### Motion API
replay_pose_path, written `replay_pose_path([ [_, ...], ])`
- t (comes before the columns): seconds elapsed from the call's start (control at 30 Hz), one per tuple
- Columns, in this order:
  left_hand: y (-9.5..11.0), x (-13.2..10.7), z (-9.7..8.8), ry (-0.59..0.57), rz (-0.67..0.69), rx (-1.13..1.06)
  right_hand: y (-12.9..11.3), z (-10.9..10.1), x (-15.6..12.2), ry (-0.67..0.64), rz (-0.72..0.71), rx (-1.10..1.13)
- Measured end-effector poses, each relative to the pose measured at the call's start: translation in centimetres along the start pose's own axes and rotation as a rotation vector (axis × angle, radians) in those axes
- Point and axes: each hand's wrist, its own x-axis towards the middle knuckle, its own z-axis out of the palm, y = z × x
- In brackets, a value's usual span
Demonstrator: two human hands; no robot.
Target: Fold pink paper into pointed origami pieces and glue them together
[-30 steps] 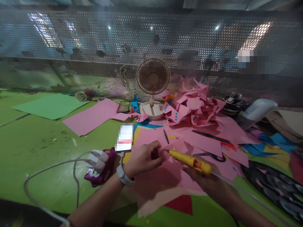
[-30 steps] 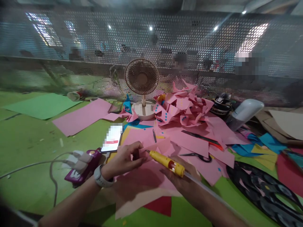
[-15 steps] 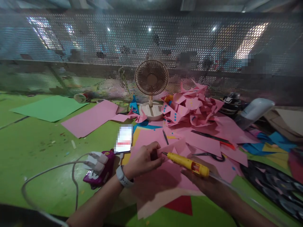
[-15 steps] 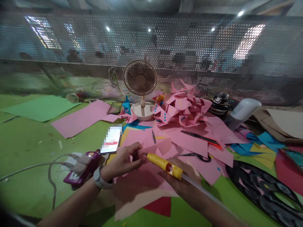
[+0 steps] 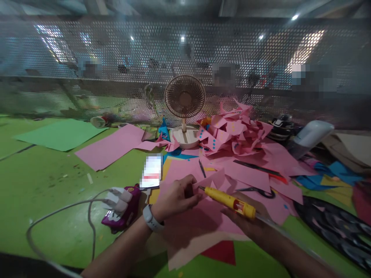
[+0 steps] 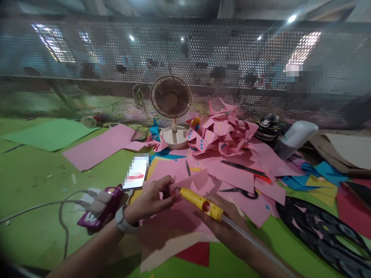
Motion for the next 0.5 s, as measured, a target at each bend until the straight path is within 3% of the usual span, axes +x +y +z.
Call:
replay_pose_path([
  [0.1, 0.0, 0.0, 0.2, -0.016, -0.023, -0.069, 0.5, -0.1, 0.0, -0.099, -0.054, -0.051],
  [0.3, -0.4, 0.2, 0.8, -0.047, -0.129, -0.406, 3.2, 0.5, -0.2, -0.013, -0.285, -0.376],
  [0.5, -0.5, 0.3, 0.7, -0.081, -0.148, -0.594, 3.5, 0.3, -0.5, -0.007, -0.479, -0.468],
])
